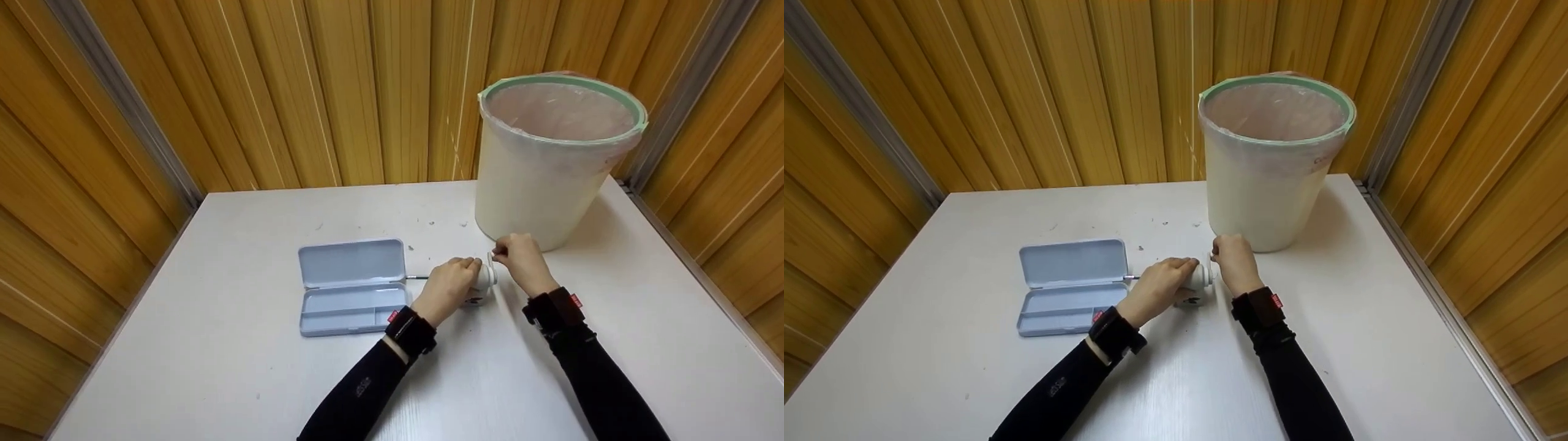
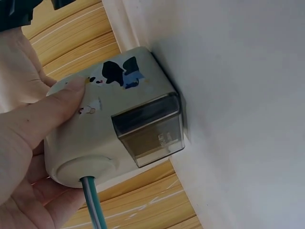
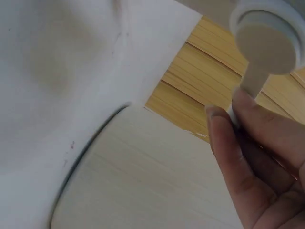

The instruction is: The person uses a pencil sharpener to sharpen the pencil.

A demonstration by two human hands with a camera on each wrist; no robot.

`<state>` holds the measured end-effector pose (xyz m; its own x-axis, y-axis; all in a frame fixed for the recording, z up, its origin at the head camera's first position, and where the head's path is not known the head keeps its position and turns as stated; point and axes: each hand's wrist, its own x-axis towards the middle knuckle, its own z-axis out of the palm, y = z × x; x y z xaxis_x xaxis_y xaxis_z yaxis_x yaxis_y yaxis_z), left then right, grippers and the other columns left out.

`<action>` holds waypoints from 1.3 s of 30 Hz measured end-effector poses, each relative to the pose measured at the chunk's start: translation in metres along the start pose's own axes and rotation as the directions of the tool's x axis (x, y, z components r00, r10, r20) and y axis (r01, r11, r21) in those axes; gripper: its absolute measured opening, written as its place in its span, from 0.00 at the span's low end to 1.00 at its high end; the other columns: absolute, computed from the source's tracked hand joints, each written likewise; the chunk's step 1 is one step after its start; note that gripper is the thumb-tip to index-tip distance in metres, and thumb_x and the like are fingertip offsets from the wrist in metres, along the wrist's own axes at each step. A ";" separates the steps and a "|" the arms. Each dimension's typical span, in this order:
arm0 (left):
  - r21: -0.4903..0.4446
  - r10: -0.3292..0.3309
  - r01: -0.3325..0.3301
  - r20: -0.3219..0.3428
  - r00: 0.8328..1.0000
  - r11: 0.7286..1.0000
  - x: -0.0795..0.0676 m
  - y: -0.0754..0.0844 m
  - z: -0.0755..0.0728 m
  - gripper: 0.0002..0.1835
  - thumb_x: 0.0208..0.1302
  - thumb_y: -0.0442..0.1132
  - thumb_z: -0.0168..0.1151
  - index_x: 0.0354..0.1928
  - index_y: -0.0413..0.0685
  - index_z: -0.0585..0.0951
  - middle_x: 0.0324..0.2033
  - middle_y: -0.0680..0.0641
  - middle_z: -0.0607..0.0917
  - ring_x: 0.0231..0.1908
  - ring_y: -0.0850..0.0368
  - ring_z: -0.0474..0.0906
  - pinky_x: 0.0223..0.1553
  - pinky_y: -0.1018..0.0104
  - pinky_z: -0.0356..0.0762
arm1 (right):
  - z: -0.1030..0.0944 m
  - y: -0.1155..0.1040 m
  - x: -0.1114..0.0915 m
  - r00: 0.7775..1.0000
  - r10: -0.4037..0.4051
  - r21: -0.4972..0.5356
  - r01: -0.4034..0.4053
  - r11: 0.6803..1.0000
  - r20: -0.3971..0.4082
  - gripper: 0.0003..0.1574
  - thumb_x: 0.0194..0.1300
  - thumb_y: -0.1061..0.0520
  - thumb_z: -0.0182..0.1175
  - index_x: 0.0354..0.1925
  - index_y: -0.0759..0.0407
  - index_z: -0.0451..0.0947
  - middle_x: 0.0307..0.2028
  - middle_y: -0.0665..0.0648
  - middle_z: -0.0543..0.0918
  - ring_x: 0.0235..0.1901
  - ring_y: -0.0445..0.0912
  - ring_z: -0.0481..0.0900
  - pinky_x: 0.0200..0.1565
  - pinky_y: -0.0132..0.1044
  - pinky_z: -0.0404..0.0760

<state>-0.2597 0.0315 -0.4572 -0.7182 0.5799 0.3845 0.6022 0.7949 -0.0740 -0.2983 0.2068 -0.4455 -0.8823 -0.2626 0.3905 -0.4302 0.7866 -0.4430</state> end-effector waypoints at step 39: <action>-0.070 -0.077 0.079 0.034 0.996 0.994 -0.001 -0.001 -0.001 0.24 0.54 0.46 0.74 0.52 0.48 0.80 0.45 0.52 0.88 0.45 0.57 0.85 0.42 0.67 0.85 | -0.022 0.000 -0.017 0.787 -0.036 0.143 -0.067 0.987 0.616 0.06 0.45 0.71 0.68 0.20 0.66 0.81 0.18 0.55 0.84 0.18 0.38 0.78 0.24 0.29 0.80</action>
<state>-0.2588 0.0298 -0.4562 -0.7738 0.5231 0.3573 0.5666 0.8237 0.0211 -0.2795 0.2234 -0.4345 -0.7964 -0.5792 -0.1738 -0.3932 0.7144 -0.5788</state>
